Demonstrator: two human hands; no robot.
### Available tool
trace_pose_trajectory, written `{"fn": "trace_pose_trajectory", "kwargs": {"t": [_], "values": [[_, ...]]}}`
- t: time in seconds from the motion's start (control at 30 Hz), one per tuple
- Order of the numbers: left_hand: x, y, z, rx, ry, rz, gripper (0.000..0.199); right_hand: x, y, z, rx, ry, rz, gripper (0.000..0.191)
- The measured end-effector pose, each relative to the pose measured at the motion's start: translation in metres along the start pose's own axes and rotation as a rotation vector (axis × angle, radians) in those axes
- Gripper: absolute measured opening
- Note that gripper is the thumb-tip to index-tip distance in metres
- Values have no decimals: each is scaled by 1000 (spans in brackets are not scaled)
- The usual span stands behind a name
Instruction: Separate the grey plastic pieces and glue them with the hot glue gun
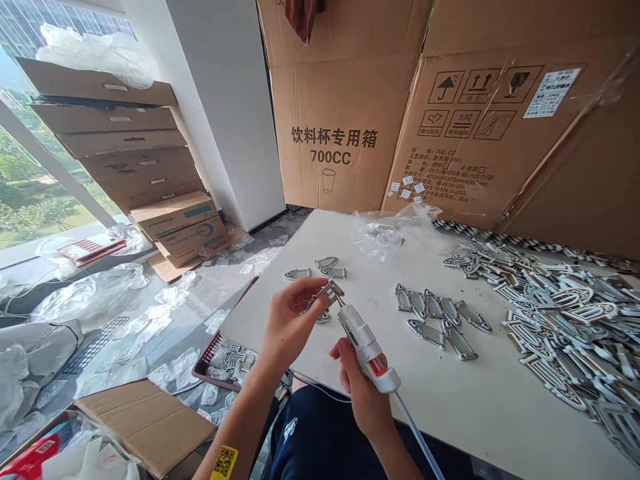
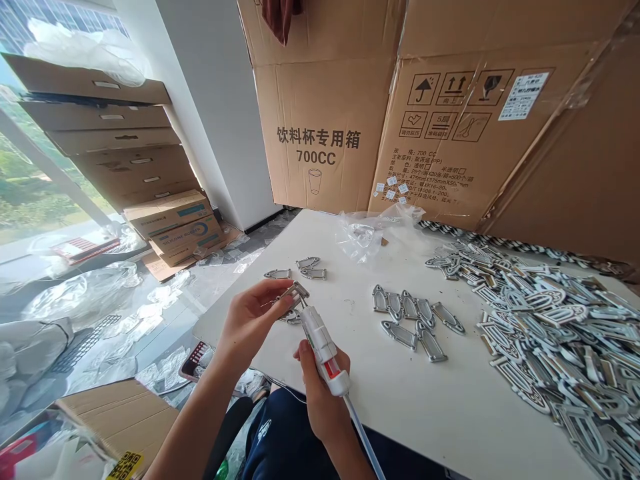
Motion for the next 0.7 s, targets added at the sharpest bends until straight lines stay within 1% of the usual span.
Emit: {"fn": "trace_pose_trajectory", "kwargs": {"t": [0.23, 0.4, 0.53, 0.7], "values": [[-1, 1, 2, 21, 7, 1, 28, -4, 0, 3, -56, 8, -22, 76], [-2, 2, -2, 66, 52, -13, 32, 0, 0, 12, -105, -43, 24, 75], [-1, 2, -6, 89, 88, -22, 35, -1, -1, 13, -101, -34, 27, 77], [-1, 2, -6, 94, 77, -25, 35, -2, 0, 11, -91, -59, 39, 76]]}}
Point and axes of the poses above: each hand's wrist, its own y-axis away from the middle knuckle, its own x-axis out of the back of the hand, z = x × y, the point moved 9 cm from there along -y, towards the middle knuckle, and after that the axes turned 4 degrees about -z, right-handed, at the moved point
